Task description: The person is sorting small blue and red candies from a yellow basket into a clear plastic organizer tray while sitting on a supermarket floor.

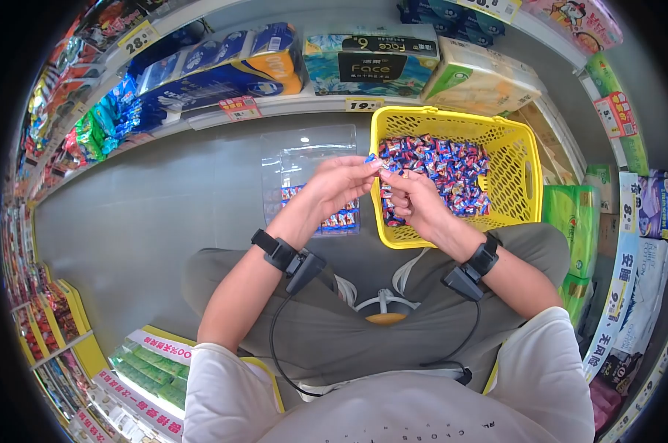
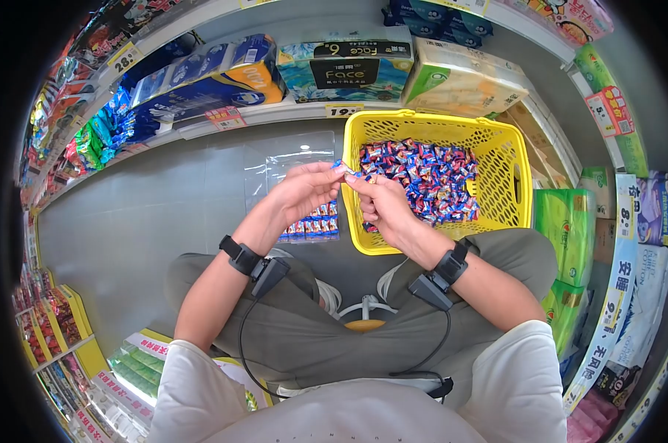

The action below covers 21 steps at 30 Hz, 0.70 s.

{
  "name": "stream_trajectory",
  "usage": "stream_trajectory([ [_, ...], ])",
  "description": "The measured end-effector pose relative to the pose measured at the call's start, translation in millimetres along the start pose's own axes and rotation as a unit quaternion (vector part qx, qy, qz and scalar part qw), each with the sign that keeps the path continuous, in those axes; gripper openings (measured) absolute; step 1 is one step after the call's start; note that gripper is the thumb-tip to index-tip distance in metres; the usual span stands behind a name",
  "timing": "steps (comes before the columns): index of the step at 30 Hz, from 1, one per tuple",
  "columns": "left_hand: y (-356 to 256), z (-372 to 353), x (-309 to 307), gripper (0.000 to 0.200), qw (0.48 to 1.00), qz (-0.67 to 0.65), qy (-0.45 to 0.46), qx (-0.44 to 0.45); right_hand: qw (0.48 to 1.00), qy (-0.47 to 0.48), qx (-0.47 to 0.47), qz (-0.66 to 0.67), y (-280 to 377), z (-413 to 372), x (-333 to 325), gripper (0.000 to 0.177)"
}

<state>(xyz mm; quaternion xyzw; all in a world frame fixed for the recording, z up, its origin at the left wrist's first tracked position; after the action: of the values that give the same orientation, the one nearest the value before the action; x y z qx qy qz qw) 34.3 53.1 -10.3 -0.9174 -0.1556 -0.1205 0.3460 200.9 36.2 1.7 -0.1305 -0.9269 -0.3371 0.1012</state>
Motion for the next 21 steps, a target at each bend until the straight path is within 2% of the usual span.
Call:
stream_trajectory([
  [3, 5, 0, 0, 0.016, 1.000, -0.012, -0.002, -0.011, 1.000, 0.025, 0.003, -0.017, -2, -4, 4, 0.024],
  [7, -1, -7, 6, 0.020, 0.999, 0.034, 0.014, 0.004, 0.997, 0.038, 0.012, -0.065, 3, -9, 7, 0.025],
  [10, -7, -6, 4, 0.021, 0.997, 0.072, 0.014, 0.013, 0.996, -0.001, -0.005, -0.083, 5, -10, 5, 0.026],
  [12, -7, -5, 3, 0.021, 0.995, 0.097, 0.016, 0.019, 0.993, -0.016, -0.049, -0.105, 2, -4, 0, 0.026],
  [14, -4, -3, 3, 0.021, 0.999, 0.044, -0.003, 0.005, 0.991, -0.030, -0.075, -0.108, 1, -2, 0, 0.027],
  [18, 9, 3, 5, 0.022, 1.000, 0.022, 0.008, -0.009, 0.985, -0.047, -0.116, -0.118, 4, -1, 0, 0.028],
  [21, 11, 7, 3, 0.022, 0.999, -0.003, -0.018, 0.039, 0.993, -0.043, -0.063, -0.086, 0, -1, -1, 0.023],
])
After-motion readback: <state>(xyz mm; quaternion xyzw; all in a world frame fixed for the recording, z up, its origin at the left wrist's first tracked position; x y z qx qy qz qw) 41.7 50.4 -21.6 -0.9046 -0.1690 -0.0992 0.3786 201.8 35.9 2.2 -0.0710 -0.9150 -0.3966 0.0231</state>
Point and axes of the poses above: each hand's wrist, its own z-axis towards the middle knuckle, its own x-axis out of the palm, y = z × x, the point moved 4 cm from there along z, towards the middle knuckle, and after that the axes turned 13 degrees about -y, right-handed, at the moved point
